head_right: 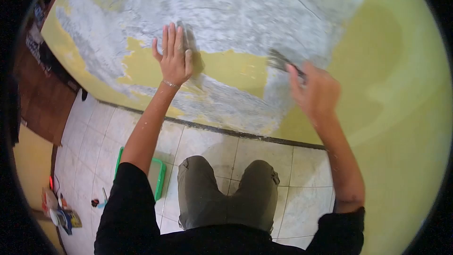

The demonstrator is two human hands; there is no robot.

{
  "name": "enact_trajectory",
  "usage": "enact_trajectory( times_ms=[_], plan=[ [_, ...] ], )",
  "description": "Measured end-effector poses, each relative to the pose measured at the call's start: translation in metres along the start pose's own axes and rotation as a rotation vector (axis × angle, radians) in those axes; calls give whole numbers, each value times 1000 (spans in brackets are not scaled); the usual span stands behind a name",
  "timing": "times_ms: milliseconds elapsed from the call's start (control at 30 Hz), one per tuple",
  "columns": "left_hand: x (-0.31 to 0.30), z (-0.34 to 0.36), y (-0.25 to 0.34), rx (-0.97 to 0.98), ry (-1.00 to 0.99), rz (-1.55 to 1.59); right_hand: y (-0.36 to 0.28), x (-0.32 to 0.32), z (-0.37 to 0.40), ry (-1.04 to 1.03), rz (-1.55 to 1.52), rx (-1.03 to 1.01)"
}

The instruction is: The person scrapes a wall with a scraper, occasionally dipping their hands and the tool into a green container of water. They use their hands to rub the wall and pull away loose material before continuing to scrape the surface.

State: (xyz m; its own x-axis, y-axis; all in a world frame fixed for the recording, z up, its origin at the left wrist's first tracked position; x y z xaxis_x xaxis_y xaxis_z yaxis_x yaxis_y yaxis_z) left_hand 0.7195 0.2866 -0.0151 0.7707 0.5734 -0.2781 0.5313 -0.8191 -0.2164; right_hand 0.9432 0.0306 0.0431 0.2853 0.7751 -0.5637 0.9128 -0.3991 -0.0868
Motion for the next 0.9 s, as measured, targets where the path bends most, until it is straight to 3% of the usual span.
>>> enact_trajectory(
  times_ms=[67,100,133,167,200,233,267,300,333,367,400,433,467,500,533,600,700,733,800,833,867,900],
  plan=[
    [-26,30,-21,63,9,114,17,-26,-10,56,34,-84],
    [-27,58,-27,-35,-310,179,32,-32,-11,-39,-21,-11],
    [-31,95,-28,44,-559,228,63,-28,-2,-250,10,162],
    [-53,119,-17,188,-535,322,86,-25,15,-412,-68,309],
    [-67,144,-15,183,-678,337,104,-24,38,-434,-182,390],
    [-86,171,-21,-16,-725,400,132,-24,74,-519,-186,467],
    [-93,227,-31,-335,-1025,455,165,-26,116,-715,-139,571],
    [-115,260,-35,-595,-1150,453,193,-32,159,-815,-153,643],
    [-138,311,-31,-770,-1198,403,187,-54,174,-869,-18,441],
    [-155,374,-14,-680,-1158,353,276,-50,267,-990,42,534],
    [-179,366,2,-741,-1250,455,255,-76,256,-1189,66,565],
    [-185,370,25,-768,-1743,499,247,-108,250,-1038,-18,567],
    [-195,368,44,-841,-1676,550,249,-139,252,-978,-64,597],
    [-206,350,60,-910,-1609,604,253,-156,248,-1177,211,781],
    [-214,334,72,-1057,-1502,659,243,-193,233,-1190,141,899],
    [-221,283,101,-1217,-1375,746,239,-224,199,-1284,301,867],
    [-195,248,157,-1215,-1385,791,243,-231,158,-1167,143,440],
    [-181,239,177,-1253,-1374,827,254,-224,156,-1226,117,256],
    [-154,215,214,-1295,-1348,884,251,-211,129,-1385,125,586],
    [-142,199,235,-1307,-1321,907,232,-195,109,-1279,-1,365],
    [-130,187,258,-1339,-1277,933,210,-176,89,-1253,-114,595],
    [-115,177,277,-1376,-1227,946,192,-157,75,-1213,-197,514]
  ],
)
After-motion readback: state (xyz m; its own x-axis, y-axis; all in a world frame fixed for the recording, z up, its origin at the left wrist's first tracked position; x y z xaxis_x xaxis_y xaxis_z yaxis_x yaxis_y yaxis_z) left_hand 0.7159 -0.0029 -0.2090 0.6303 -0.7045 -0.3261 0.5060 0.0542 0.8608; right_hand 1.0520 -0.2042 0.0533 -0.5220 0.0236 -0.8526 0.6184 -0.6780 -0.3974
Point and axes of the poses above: each hand's wrist, its own z-axis away from the middle knuckle, its own x-axis out of the palm, y = z × x, the point moved 8 cm from there along -z, towards the middle knuckle, and after that the axes turned 8 degrees about x, right-handed, at the moved point
